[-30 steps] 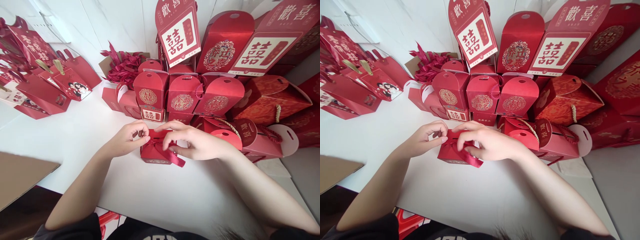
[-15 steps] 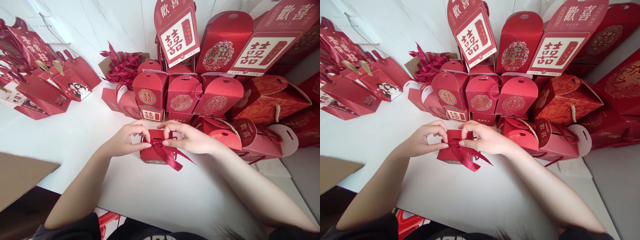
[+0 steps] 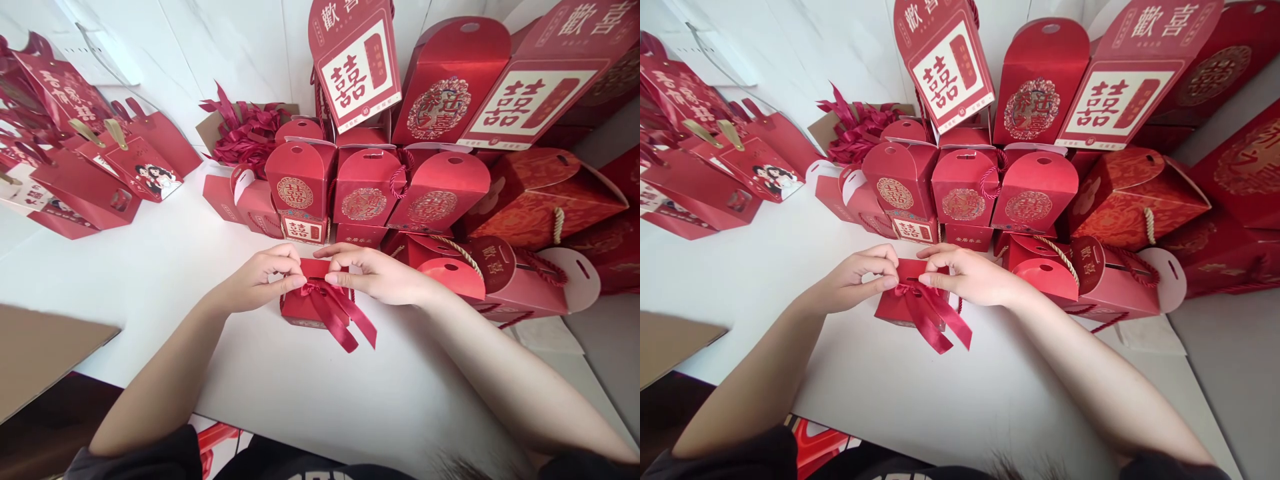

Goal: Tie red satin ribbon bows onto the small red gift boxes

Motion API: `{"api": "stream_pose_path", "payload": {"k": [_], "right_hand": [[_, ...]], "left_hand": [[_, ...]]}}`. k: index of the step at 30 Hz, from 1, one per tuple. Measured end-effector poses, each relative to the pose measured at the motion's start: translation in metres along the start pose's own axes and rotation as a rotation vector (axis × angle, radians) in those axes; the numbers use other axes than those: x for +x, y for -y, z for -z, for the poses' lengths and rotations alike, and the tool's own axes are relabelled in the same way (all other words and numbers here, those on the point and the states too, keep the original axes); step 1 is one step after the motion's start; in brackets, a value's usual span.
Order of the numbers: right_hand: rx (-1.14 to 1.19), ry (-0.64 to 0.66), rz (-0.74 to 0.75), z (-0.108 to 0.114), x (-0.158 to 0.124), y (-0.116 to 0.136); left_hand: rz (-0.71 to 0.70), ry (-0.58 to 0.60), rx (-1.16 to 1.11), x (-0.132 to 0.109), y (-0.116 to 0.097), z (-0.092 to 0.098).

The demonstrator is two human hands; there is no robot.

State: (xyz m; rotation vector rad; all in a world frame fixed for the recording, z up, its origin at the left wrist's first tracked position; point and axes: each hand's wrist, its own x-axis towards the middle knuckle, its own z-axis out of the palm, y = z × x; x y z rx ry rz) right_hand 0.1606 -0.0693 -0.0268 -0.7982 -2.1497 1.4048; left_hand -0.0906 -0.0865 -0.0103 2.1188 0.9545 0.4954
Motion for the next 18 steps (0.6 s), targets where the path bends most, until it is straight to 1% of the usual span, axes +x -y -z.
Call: {"api": "stream_pose_path", "payload": {"k": [4,8,11,15,18], "right_hand": [[0.082,-0.002,0.018,-0.0006,0.0000,-0.0017],[-0.004,-0.001,-0.059,0.0013,-0.0020,-0.0005],[-0.009,0.016,-0.093,0.0043,-0.0028,-0.0001],[0.010,0.042,-0.069,0.0043,-0.0018,-0.0010],[0.048,0.040,-0.042,0.0020,-0.0012,-0.0011]], "left_hand": [[-0.018,0.016,-0.023,0.0008,0.0019,-0.0013],[-0.061,0.047,-0.035,0.0000,0.0037,-0.0007],[-0.024,0.043,-0.078,0.0001,0.0054,0.0004],[0.004,0.038,-0.122,0.0008,0.0067,0.0004],[0.034,0.003,-0.101,0.0006,0.0060,-0.0010]]}}
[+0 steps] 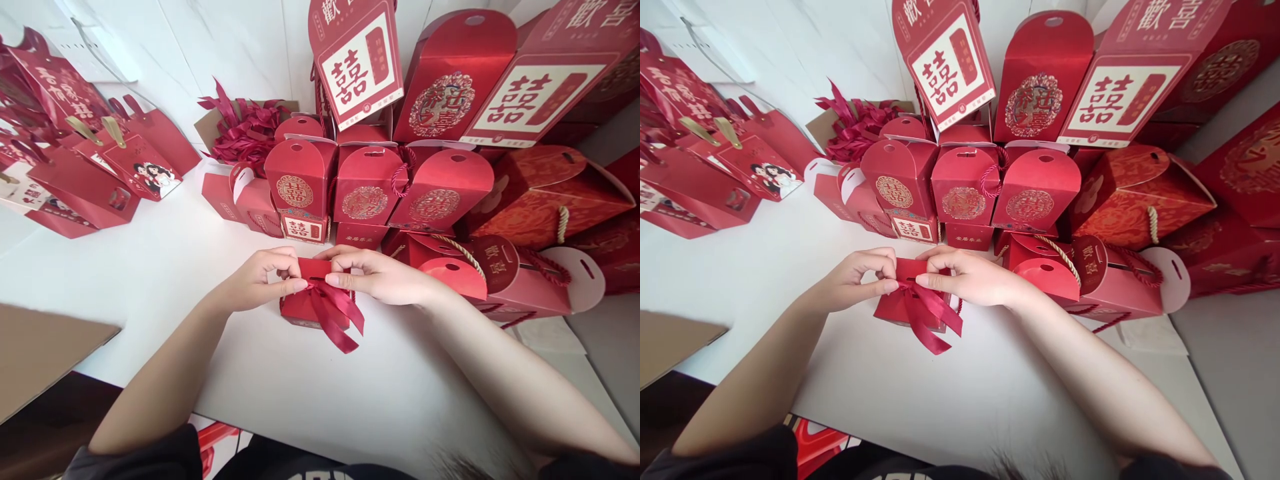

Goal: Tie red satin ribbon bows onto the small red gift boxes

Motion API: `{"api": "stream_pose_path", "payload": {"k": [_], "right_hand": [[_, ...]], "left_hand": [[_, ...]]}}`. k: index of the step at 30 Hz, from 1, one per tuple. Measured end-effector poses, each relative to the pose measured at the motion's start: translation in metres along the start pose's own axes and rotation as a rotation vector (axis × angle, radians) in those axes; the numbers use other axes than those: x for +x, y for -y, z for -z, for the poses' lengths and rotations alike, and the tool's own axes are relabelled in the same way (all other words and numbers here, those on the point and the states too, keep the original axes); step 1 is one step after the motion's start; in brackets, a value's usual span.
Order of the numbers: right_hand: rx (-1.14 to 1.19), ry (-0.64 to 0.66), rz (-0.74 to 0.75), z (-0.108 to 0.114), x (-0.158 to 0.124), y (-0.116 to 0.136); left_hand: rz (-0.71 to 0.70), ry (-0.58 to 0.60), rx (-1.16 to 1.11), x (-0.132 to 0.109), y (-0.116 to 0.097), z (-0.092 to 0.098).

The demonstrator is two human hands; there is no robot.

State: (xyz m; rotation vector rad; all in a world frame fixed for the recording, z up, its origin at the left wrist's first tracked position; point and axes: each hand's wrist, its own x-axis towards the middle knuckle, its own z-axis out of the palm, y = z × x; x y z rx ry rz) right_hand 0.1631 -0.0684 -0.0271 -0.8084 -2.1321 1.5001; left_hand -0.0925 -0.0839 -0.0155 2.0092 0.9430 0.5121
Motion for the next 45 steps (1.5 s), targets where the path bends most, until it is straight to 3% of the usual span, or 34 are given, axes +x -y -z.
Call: {"api": "stream_pose_path", "payload": {"k": [9,15,20,27,32,35,38,41,45], "right_hand": [[0.116,-0.202,0.134,-0.014,0.006,-0.011],[0.231,-0.289,0.177,-0.030,0.013,-0.032],[0.317,-0.295,0.195,-0.034,0.015,-0.039],[0.495,-0.310,0.187,-0.038,0.015,-0.044],[0.546,-0.320,0.181,-0.038,0.015,-0.048],[0.474,-0.320,0.151,-0.032,0.015,-0.044],[0.296,-0.406,0.158,-0.025,0.009,-0.026],[-0.154,-0.470,0.243,-0.021,-0.004,-0.001],[-0.753,-0.366,0.242,-0.027,-0.016,0.021]], "left_hand": [[0.059,-0.170,-0.007,0.001,-0.003,-0.004],[0.227,-0.235,-0.031,0.000,-0.007,-0.010],[0.272,-0.189,-0.229,0.000,-0.003,-0.009],[0.245,-0.156,-0.510,0.005,0.018,-0.006],[0.331,-0.081,-0.499,0.005,0.022,-0.006],[0.363,-0.009,-0.481,0.004,0.019,-0.005],[0.344,0.020,-0.493,0.003,0.016,-0.003],[0.355,0.034,-0.463,0.003,0.013,-0.001],[0.363,0.035,-0.410,0.002,0.011,-0.001]]}}
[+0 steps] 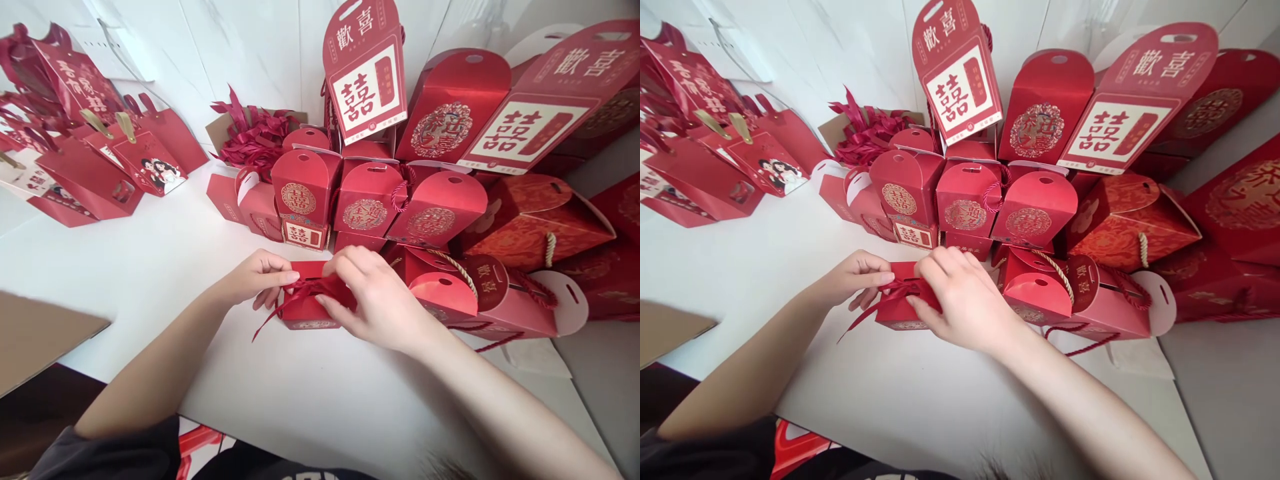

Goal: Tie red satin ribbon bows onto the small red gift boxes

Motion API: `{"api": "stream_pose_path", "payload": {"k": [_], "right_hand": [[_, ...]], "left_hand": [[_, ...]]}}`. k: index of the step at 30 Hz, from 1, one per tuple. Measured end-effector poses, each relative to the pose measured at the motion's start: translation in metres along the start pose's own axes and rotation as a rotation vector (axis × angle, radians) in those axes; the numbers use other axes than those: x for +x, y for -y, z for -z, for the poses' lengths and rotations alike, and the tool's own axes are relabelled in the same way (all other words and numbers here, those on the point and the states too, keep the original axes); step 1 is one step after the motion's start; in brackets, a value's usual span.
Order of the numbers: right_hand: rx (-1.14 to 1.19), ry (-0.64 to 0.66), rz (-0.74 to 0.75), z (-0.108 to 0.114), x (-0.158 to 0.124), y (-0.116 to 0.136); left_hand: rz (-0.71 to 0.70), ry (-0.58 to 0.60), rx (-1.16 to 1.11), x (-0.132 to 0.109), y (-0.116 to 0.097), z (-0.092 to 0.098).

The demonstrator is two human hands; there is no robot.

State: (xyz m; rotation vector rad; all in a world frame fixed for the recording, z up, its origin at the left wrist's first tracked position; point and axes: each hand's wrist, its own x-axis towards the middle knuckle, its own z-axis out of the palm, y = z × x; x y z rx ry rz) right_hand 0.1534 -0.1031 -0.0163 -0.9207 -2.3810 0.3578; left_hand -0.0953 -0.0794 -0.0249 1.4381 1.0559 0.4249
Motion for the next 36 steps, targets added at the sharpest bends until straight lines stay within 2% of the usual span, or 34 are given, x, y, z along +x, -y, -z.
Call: {"api": "stream_pose_path", "payload": {"k": [3,6,10,13,16,19,21,27,29,32,36], "right_hand": [[-0.223,0.041,0.087,-0.006,-0.002,0.003],[-0.304,0.028,0.140,-0.013,-0.003,-0.002],[-0.340,-0.007,0.152,-0.012,-0.003,-0.004],[-0.309,-0.022,0.082,-0.009,-0.003,0.002],[-0.136,0.025,-0.093,-0.005,-0.002,0.007],[0.078,0.115,-0.291,-0.004,0.000,0.007],[0.140,0.144,-0.363,-0.005,0.002,0.004],[0.045,0.000,-0.322,-0.006,0.002,0.001],[0.059,0.004,-0.341,-0.002,0.001,0.005],[0.207,0.133,-0.430,0.007,-0.001,0.012],[0.500,0.424,-0.532,0.012,-0.004,0.013]], "left_hand": [[-0.019,0.010,0.011,-0.001,-0.001,-0.002],[-0.033,0.007,0.033,0.000,-0.001,-0.004],[-0.086,-0.112,0.088,0.002,-0.001,-0.009],[-0.173,-0.217,0.136,0.003,-0.001,-0.016],[-0.245,-0.274,0.201,0.002,-0.001,-0.024],[-0.244,-0.304,0.247,0.000,-0.003,-0.029],[-0.210,-0.321,0.258,-0.002,-0.005,-0.030],[-0.129,-0.241,0.228,-0.008,-0.012,-0.025],[-0.112,-0.240,0.213,-0.009,-0.012,-0.024],[-0.099,-0.301,0.222,-0.008,-0.011,-0.024],[-0.058,-0.391,0.210,-0.006,-0.009,-0.027]]}}
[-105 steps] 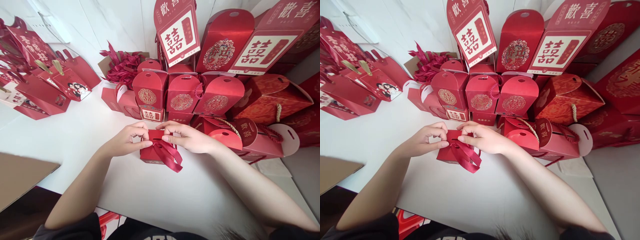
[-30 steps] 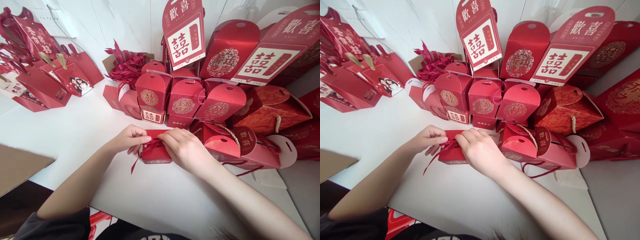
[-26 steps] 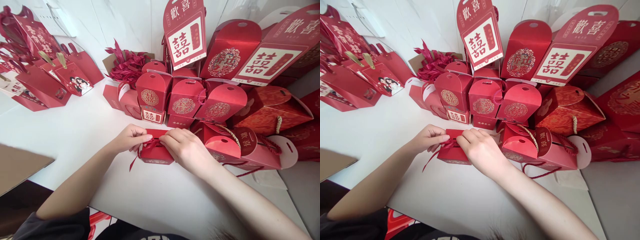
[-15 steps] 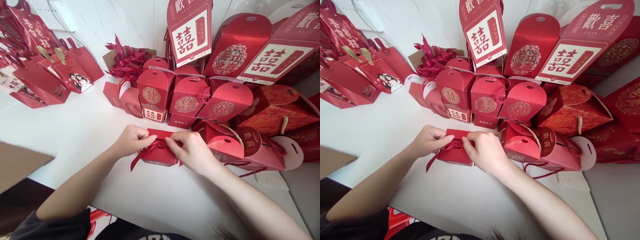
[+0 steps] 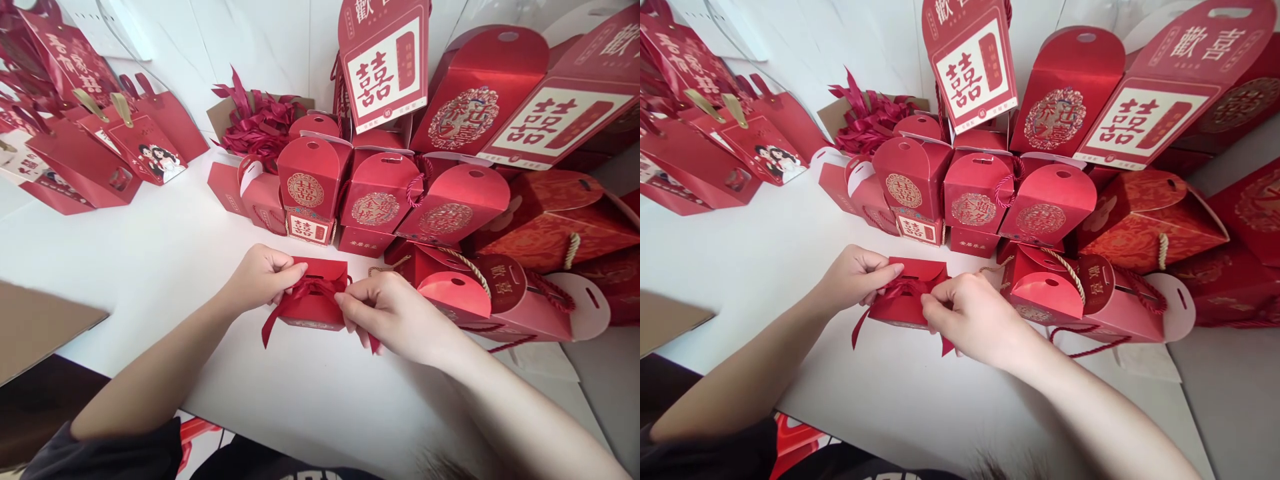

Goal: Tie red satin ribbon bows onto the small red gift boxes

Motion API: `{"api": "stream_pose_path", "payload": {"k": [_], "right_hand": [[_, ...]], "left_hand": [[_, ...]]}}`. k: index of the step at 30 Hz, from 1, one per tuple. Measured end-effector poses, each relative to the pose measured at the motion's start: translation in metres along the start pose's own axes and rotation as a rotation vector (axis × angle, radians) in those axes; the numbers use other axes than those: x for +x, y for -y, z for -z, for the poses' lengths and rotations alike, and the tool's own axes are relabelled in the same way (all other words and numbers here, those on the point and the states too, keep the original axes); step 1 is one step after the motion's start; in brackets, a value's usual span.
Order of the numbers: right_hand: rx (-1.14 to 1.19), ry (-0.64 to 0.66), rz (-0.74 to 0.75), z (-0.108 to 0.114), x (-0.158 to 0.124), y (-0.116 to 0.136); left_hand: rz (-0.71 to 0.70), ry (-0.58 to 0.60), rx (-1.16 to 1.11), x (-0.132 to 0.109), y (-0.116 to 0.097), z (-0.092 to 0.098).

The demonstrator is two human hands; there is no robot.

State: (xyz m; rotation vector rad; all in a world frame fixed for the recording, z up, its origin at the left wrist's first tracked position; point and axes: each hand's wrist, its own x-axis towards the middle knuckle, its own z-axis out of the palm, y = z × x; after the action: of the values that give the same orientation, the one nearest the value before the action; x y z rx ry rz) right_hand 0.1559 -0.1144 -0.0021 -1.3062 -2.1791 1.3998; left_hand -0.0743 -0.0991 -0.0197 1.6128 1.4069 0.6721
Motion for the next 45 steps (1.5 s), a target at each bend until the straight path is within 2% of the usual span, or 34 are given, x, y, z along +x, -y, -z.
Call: {"api": "stream_pose_path", "payload": {"k": [2,4,7,9,12,17,19,22,27,30,33,35,39,41,45], "right_hand": [[0.023,0.086,-0.009,0.003,0.003,-0.004],[-0.020,0.105,0.017,0.007,0.008,-0.009],[-0.140,0.023,0.081,0.013,0.015,-0.016],[-0.209,-0.018,0.097,0.017,0.018,-0.019],[-0.228,0.029,0.087,0.020,0.017,-0.018],[-0.207,-0.081,0.105,0.016,0.014,-0.014],[-0.173,-0.079,0.103,0.014,0.014,-0.014],[-0.041,0.009,0.070,0.014,0.013,-0.014],[0.272,0.221,-0.074,0.015,0.013,-0.011],[0.231,0.300,-0.125,0.017,0.014,-0.013],[0.077,0.331,-0.076,0.024,0.011,-0.018],[-0.006,0.283,-0.016,0.032,0.008,-0.021],[-0.082,-0.031,0.103,0.039,0.005,-0.022],[-0.052,-0.137,0.172,0.036,0.009,-0.021],[-0.048,-0.139,0.266,0.022,0.019,-0.022]], "left_hand": [[0.042,-0.032,-0.005,0.001,0.000,-0.001],[0.076,-0.044,-0.006,0.002,0.000,-0.001],[0.059,0.006,-0.007,0.004,0.001,0.003],[0.027,0.104,-0.020,0.005,0.001,0.007],[0.001,0.240,-0.069,0.006,0.002,0.014],[-0.007,0.242,-0.093,0.006,0.003,0.015],[-0.014,0.213,-0.079,0.006,0.003,0.011],[-0.034,0.136,-0.065,0.007,0.005,0.005],[0.001,0.001,-0.045,0.006,0.008,-0.001],[0.003,-0.014,-0.028,0.005,0.007,-0.001],[-0.055,0.044,-0.038,0.005,0.007,0.002],[-0.089,0.095,-0.073,0.007,0.007,0.004],[-0.107,0.173,-0.122,0.008,0.008,0.007],[-0.117,0.196,-0.123,0.007,0.007,0.009],[-0.107,0.237,-0.101,0.007,0.006,0.012]]}}
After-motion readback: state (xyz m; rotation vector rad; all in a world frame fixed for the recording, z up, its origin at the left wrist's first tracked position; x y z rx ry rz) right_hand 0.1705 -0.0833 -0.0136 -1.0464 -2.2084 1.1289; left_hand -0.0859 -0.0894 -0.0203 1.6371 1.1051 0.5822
